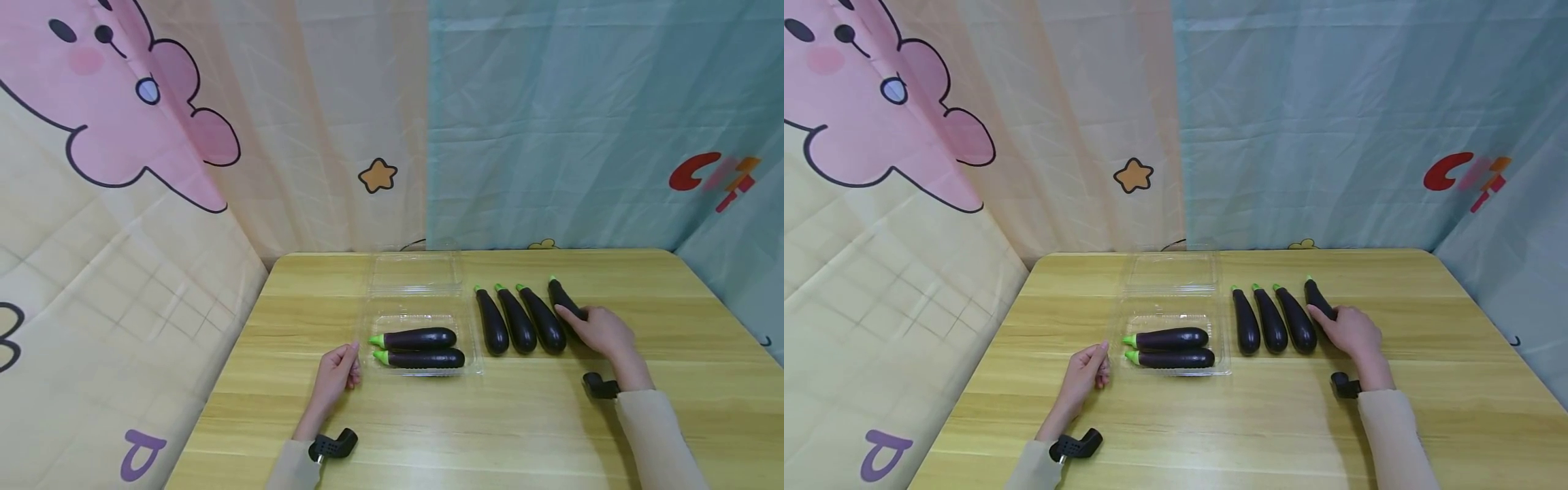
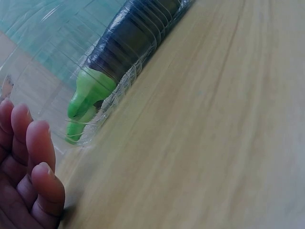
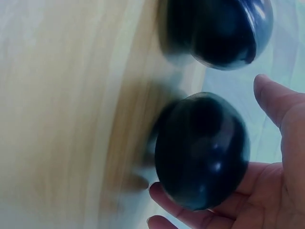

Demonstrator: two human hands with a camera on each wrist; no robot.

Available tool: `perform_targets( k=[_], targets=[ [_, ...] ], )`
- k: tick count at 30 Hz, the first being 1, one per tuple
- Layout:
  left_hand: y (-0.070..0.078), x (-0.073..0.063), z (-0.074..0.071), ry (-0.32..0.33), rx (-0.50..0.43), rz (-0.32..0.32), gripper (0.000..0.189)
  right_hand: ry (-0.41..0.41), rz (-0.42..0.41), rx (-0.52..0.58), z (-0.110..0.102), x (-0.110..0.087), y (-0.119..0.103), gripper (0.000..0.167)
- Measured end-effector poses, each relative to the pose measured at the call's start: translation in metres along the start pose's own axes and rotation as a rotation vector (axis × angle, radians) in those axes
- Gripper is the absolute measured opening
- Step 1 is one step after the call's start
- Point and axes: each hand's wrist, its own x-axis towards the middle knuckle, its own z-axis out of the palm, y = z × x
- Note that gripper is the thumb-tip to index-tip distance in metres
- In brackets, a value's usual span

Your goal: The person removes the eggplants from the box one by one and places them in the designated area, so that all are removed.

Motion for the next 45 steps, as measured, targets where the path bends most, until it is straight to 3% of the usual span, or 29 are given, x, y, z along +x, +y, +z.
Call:
perform_targets(
  k=[11, 16, 20, 22, 29, 36, 45],
  targets=[
    [0.001, 0.000, 0.000, 0.001, 0.014, 0.006, 0.044, 0.026, -0.017, -0.008, -0.002, -0.002, 0.002, 0.065],
    [0.002, -0.001, 0.000, 0.002, 0.024, 0.016, 0.044, 0.045, -0.014, -0.036, -0.001, -0.003, 0.001, 0.077],
    [0.002, -0.001, 0.000, 0.003, 0.019, 0.012, 0.044, 0.116, -0.023, -0.063, 0.001, -0.002, -0.002, 0.089],
    [0.001, 0.000, 0.000, 0.001, 0.016, 0.011, 0.044, 0.172, -0.041, -0.067, 0.001, -0.002, -0.006, 0.087],
    [0.001, -0.001, -0.001, -0.002, 0.011, 0.009, 0.044, 0.332, -0.155, -0.057, -0.002, -0.005, -0.036, 0.064],
    [0.002, -0.002, 0.000, -0.001, 0.014, 0.015, 0.044, 0.473, -0.339, -0.036, -0.001, -0.009, -0.078, 0.044],
    [-0.001, -0.001, 0.000, -0.003, 0.014, 0.018, 0.044, 0.465, -0.475, 0.023, 0.006, -0.011, -0.124, 0.036]
  ],
)
